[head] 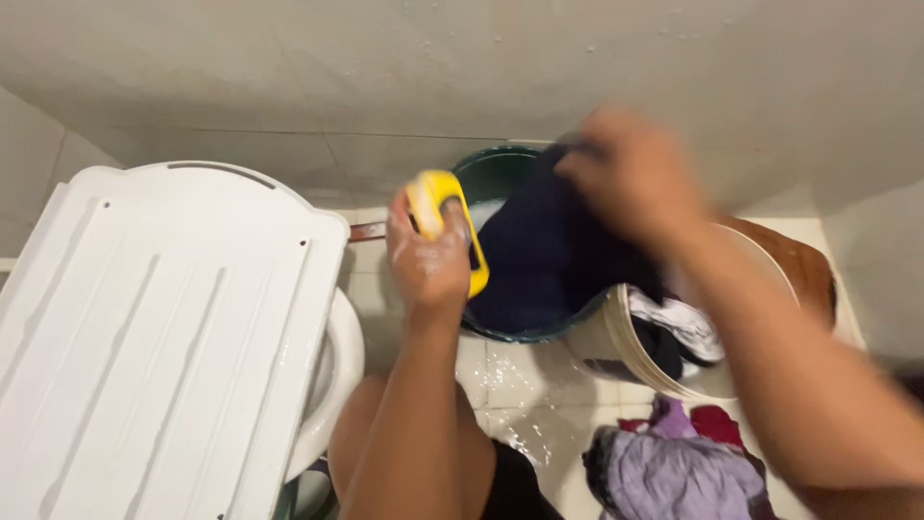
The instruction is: The person scrubs a purple cloth and a dark blue mat on a white plastic board using a yellow sponge and water from a hose. They rinse the board and continue scrubbing the mat with soap and water.
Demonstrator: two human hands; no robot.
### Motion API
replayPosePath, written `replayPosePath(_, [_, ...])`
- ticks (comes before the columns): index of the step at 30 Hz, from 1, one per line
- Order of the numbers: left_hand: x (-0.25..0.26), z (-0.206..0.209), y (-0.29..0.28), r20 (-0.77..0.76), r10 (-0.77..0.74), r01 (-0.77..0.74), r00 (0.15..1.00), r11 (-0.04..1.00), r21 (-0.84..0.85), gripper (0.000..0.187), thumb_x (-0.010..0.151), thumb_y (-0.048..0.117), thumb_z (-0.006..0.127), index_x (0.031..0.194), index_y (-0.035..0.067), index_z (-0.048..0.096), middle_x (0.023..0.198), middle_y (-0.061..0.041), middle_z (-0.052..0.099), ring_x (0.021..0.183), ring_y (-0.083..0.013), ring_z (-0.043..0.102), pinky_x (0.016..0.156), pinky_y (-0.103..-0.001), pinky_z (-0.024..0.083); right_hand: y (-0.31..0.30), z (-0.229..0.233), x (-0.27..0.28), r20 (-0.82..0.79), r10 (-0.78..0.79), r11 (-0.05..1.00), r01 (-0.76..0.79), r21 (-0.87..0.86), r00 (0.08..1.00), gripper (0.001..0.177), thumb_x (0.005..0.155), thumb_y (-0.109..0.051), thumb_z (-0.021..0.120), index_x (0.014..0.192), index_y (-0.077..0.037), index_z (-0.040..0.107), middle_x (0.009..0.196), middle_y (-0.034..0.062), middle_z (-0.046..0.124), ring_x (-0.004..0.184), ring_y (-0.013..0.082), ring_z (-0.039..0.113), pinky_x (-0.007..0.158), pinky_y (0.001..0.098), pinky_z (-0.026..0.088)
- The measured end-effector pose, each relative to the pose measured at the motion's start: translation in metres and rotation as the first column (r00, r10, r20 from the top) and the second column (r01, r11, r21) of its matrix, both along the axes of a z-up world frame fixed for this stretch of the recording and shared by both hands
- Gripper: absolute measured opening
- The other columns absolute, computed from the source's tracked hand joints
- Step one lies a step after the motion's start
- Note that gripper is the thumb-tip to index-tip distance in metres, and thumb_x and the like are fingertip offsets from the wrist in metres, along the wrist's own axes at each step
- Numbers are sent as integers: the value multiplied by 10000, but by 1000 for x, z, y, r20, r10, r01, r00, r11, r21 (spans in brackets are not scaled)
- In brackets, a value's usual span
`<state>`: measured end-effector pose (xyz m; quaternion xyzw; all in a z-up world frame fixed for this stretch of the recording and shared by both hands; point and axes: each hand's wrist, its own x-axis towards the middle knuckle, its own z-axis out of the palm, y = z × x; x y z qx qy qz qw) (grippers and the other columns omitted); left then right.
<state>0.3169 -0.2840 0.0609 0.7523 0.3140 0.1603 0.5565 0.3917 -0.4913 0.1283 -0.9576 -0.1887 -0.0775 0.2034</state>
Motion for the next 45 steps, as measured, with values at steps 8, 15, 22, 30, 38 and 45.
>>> replayPosePath(8, [17,-48,12,167,24,-50,986,987,150,432,890,230,723,1280,124,569,1251,-210,690,1103,-353,715,951,-398,578,50,-335,20,-485,-100,979,0,-203,869,406,838,-235,781,1162,-76,594,1068,209,706,1059,412,660,907,500,527])
replayPosePath(15, [8,-33,-2,-2,-338,235,941,651,722,237,1015,193,566,1190,136,715,1308,-327,604,1186,-498,621,1017,-483,514,72,-428,52,-635,-192,979,102,-175,748,382,828,-174,760,1162,-84,596,1020,175,705,993,366,666,858,480,537])
replayPosePath(22, [22,12,-13,-6,-103,96,995,952,-289,545,834,321,680,1300,61,565,1194,-171,684,1080,-327,687,936,-391,527,51,-414,69,-801,-66,977,200,68,595,372,819,-112,739,1162,-91,599,973,142,703,928,321,672,809,459,547])
replayPosePath(30, [17,23,11,-8,3,-7,1000,786,-618,506,824,316,656,1279,126,538,1019,-90,661,884,-244,663,749,-378,553,7,-266,74,-822,106,922,255,293,560,376,808,-42,716,1162,-99,602,919,103,702,853,268,678,754,436,558])
replayPosePath(38, [-40,46,91,387,26,282,922,638,-717,629,887,478,763,1297,66,525,944,-74,568,801,-186,579,651,-327,553,95,19,72,-402,148,984,-96,147,904,327,846,-130,763,1138,-89,621,914,123,663,794,245,606,672,427,508])
replayPosePath(45, [-177,140,225,104,-155,163,982,984,-71,550,859,442,698,1348,253,533,1108,-48,670,991,-219,681,776,-408,593,209,203,-3,-184,399,764,-215,608,899,278,964,-125,696,1206,-50,583,911,119,634,701,184,642,531,304,518])
